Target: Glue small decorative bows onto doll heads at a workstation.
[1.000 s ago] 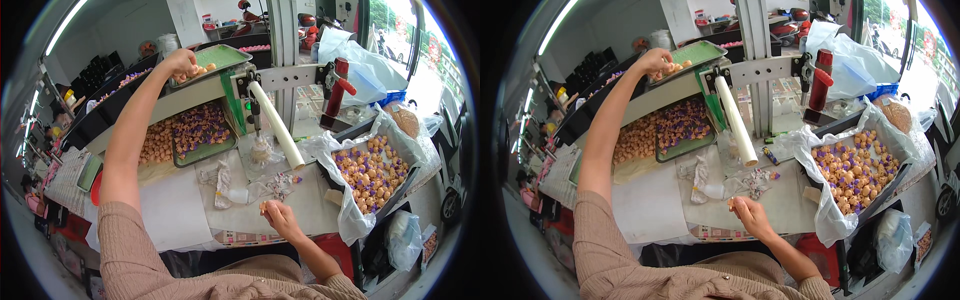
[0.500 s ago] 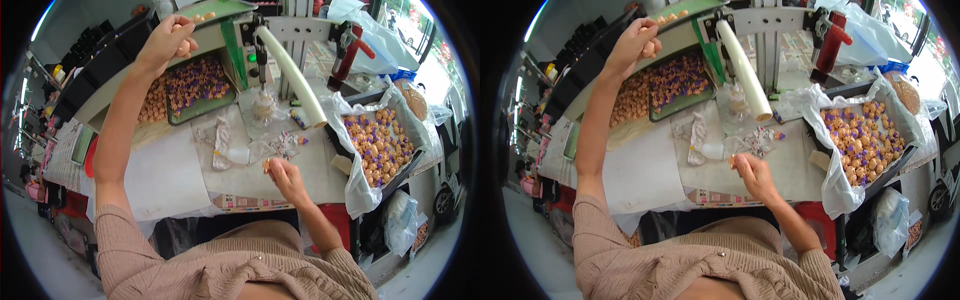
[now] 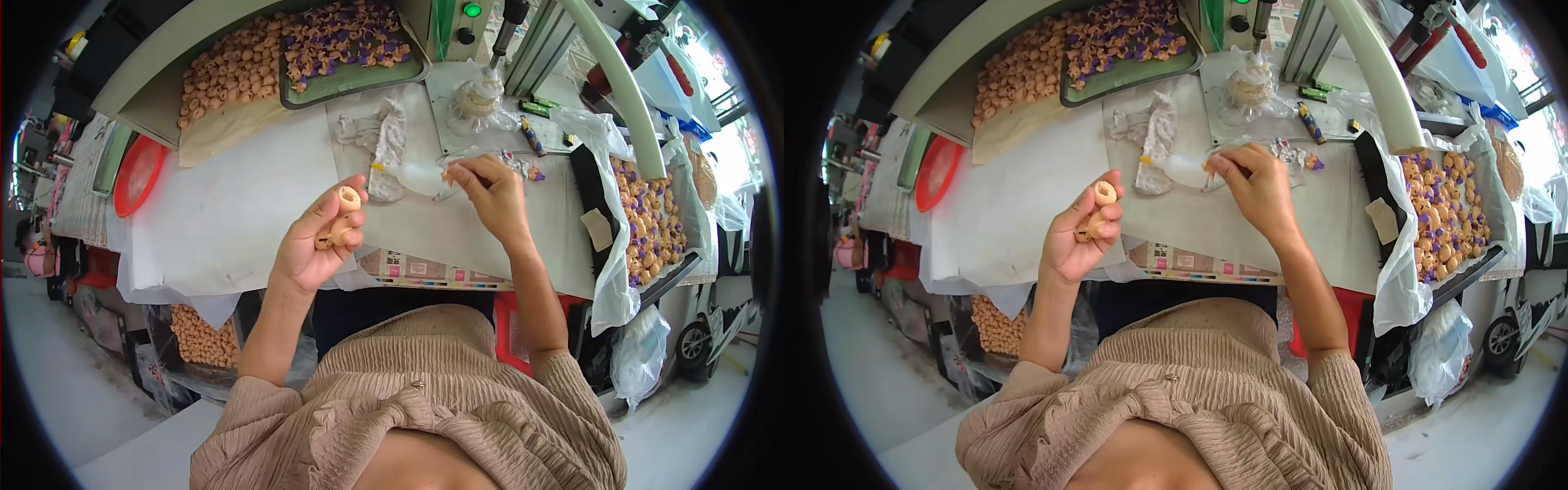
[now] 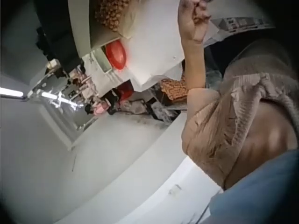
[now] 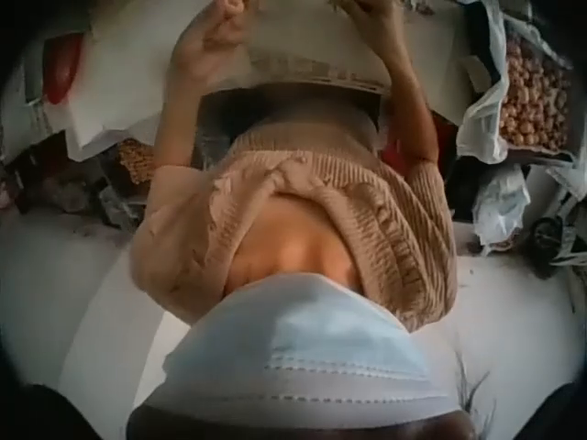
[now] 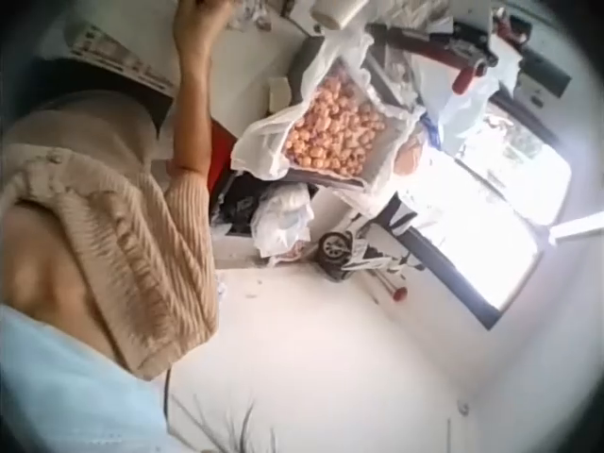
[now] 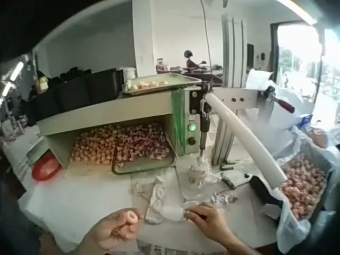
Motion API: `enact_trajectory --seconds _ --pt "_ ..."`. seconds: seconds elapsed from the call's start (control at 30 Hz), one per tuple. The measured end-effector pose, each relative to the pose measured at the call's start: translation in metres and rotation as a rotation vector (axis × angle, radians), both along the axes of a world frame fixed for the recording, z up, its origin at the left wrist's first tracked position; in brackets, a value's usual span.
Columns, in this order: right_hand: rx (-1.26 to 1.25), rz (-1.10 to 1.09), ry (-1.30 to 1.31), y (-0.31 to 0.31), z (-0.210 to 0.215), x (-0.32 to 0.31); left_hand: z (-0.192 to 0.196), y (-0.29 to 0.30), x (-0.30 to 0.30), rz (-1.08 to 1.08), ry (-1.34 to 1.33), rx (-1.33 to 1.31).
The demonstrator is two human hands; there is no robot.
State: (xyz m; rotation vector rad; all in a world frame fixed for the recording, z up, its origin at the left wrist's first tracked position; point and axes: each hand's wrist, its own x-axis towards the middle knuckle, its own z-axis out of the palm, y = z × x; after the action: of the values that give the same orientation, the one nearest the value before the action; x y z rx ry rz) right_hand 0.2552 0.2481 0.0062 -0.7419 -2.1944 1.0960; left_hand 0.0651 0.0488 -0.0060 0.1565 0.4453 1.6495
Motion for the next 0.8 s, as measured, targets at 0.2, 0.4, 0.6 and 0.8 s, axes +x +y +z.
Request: enact_trajectory --seconds 0.2,0.4,0.6,0.8 --pt "0.087 -0.181 -0.076 0.010 -0.018 -0.017 -0.023 -0.016 -0.012 0.040 -0.246 -0.064" --pt "0.180 -0.247 -0.189 0.001 -0.035 -0.041 -0.033 -0.016 -0.031 0.036 -0.257 -0.110" --pt "0.251 -0.316 -0.193 -0.030 -0.022 -0.078 -0.043 -0.021 -0.047 0.031 -0.198 -0.068" --pt "0.514 0.008 -0.311 -0.044 -0.035 -0.110 -0.051 -0.021 -0.050 0.025 -0.102 -0.121"
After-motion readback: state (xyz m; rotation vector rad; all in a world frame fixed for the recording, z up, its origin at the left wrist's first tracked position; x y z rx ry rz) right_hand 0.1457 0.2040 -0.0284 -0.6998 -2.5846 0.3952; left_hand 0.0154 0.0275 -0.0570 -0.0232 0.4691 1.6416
